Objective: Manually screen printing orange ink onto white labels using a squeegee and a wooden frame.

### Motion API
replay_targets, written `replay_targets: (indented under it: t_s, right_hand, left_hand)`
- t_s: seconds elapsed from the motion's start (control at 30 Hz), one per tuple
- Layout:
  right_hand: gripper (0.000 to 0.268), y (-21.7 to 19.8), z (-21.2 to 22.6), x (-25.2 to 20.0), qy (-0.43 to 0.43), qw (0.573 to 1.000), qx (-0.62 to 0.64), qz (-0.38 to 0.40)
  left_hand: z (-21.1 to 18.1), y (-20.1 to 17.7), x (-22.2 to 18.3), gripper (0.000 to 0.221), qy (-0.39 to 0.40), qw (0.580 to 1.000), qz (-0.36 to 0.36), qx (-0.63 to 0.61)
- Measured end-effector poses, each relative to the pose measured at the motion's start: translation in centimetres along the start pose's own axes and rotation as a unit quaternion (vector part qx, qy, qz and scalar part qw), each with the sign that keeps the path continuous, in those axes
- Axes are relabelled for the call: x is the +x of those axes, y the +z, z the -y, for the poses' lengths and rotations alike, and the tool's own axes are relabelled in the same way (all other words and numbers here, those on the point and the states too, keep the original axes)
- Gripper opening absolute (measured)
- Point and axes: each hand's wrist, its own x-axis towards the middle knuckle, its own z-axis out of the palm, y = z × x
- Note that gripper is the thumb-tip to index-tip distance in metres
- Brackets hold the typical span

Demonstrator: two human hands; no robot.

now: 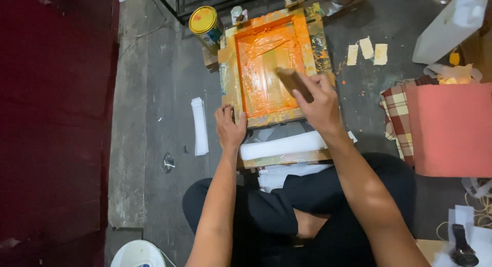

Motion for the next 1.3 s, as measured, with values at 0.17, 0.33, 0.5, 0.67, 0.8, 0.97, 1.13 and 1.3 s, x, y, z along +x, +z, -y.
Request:
replay_targets:
  t_s: [0.17,0.33,0.5,0.67,0.8,0.97,1.13,1.3]
  right_hand:
    - [0.042,-0.1,-2.0,0.2,0.073,0.997,0.024,-0.028]
    - [0.033,1.1,-2.8,0.3,0.068,0.997,-0.005,-0.041]
    - [0.029,2.2,-2.7,0.3,0.089,0.995,-0.044,-0.021]
    - [0.030,2.1,-2.1,-0.3,0.095,0.987,-0.131,-0.009]
    - [0.027,1.9,-1.5,-0.4,0.132,0.979,-0.158,-0.004]
    - [0.027,1.6,-1.2,-0.6,0.134,0.975,-0.180,-0.001]
    - [0.028,1.1,-1.1,-0.3,0.146,0.968,-0.201,0.028]
    - [0.036,-0.6,-0.2,-1.0,0.085,0.972,-0.207,0.074]
  left_hand:
    - [-0.2,-0.1,0.2,0.045,-0.033,0.999,0.024,0.008]
    - [-0.4,-0.3,0.1,0.046,-0.046,0.999,0.026,0.004]
    - [0.2,0.2,0.2,0.047,-0.044,0.999,0.024,0.011]
    - [0.4,0.4,0.1,0.046,-0.046,0.999,0.022,0.013]
    - [1.0,0.9,0.0,0.044,-0.023,1.000,0.004,0.009]
    - [0.7,0.6,0.1,0.045,-0.039,0.999,0.013,0.006]
    - [0.7,0.4,0.4,0.045,-0.013,1.000,0.006,-0.003]
    - [0.3,-0.1,-0.1,0.043,-0.001,1.000,-0.007,0.008]
